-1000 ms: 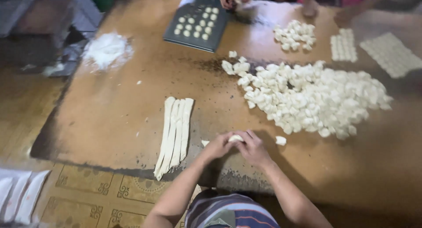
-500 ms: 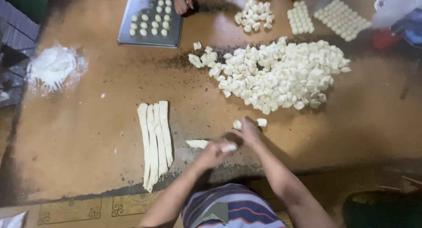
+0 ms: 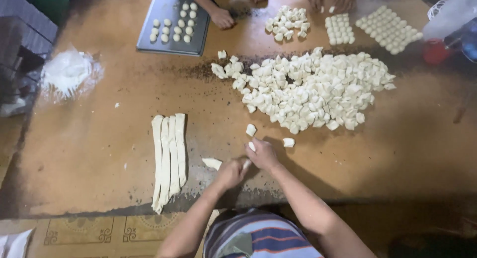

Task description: Cutting dough into small pieces and rolling them into balls on a floured table

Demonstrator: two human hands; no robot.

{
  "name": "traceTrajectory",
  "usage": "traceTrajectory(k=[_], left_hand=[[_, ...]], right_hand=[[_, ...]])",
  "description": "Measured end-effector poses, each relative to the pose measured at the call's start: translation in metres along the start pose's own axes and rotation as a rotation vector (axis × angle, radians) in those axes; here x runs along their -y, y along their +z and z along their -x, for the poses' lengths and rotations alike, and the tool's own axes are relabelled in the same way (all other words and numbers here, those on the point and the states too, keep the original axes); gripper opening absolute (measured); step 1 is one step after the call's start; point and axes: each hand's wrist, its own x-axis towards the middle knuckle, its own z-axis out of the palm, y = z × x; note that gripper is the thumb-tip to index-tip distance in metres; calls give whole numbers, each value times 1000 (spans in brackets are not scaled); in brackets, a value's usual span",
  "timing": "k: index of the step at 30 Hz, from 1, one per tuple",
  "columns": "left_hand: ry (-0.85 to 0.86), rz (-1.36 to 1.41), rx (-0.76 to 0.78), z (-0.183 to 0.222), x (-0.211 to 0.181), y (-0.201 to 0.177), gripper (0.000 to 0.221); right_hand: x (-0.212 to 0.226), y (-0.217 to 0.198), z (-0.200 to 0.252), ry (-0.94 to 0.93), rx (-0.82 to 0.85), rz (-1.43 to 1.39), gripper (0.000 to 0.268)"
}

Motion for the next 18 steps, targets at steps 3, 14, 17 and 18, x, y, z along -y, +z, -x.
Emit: traceTrajectory(k=[3,14,17,18], left_hand=[[15,392,-10,58,-95,-86,23],[226,508,-203,-71,63,17,25],[180,286,-95,-46,42,12,18],[194,112,23,-27,23,-8,25]], right_hand=[[-67,14,-15,174,275,55,76],[14,7,-18,-175,-154,-283,17],[0,1,-18,60,-63,-77,23],[3,-10,-22,193,75,99,41]])
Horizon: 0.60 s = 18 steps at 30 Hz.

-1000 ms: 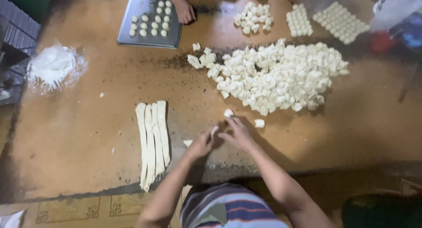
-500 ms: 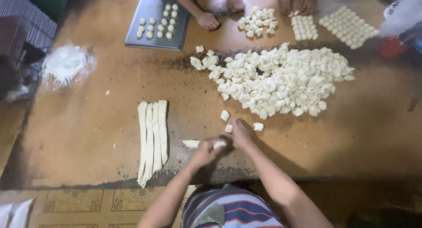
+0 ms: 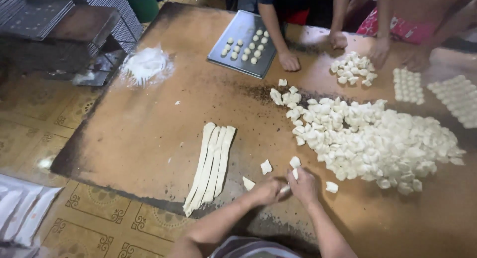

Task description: Cutting dough into small pieces and rolling them into balls on a floured table

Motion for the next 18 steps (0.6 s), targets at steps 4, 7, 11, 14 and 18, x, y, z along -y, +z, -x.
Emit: traceTrajectory(k=[4,7,11,14,18], left_hand=[[144,346,-29,21,-22,-44,21],[-24,157,-26,16,6,-39,77],[247,345,-166,21,-17,-51,60],[80,332,-269,-2,-6,-19,14],[-87,21,-21,24,-61,-19,38]], right_hand=[[-5,-3,-7,96,142,161,44],[33,-9,17,-31,168,-103,65],[52,-2,19,-451,-33,-380,23],[24,20,-2,-418,-149,-338,5],[21,-24,5,-105,-10,96,31]])
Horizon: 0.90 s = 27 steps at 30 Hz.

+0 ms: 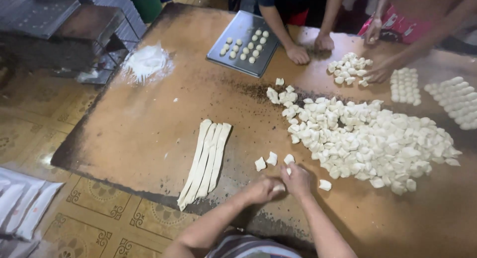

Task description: Cutting dough into small pieces and rolling them into balls on a floured table

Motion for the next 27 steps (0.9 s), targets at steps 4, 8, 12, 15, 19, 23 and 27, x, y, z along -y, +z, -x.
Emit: traceTrajectory(k=[4,8,12,15,19,23,27], left_hand=[[283,390,-163,-2,43,-9,17],[286,133,-151,-11,32,-28,107],[306,521,-262,-36,72,-10,39],[38,121,-265,-51,54,13,17],[153,81,-6,-7,34,-12,18],[216,299,-25,-10,58,-34,50],[461,231,-83,5,40,-43,99]], right_hand=[[2,-11,-7,170,253,-22,54],[13,9,4,-320,-32,-309,35],[44,-6,9,-367,-197,-515,7],[-15,66,-10,-234,-244,-465,13],[-17,19,-13,37,-37,-58,35],[3,17,-4,33,109,-62,58],[21,31,10,-446,-20,-353,6]])
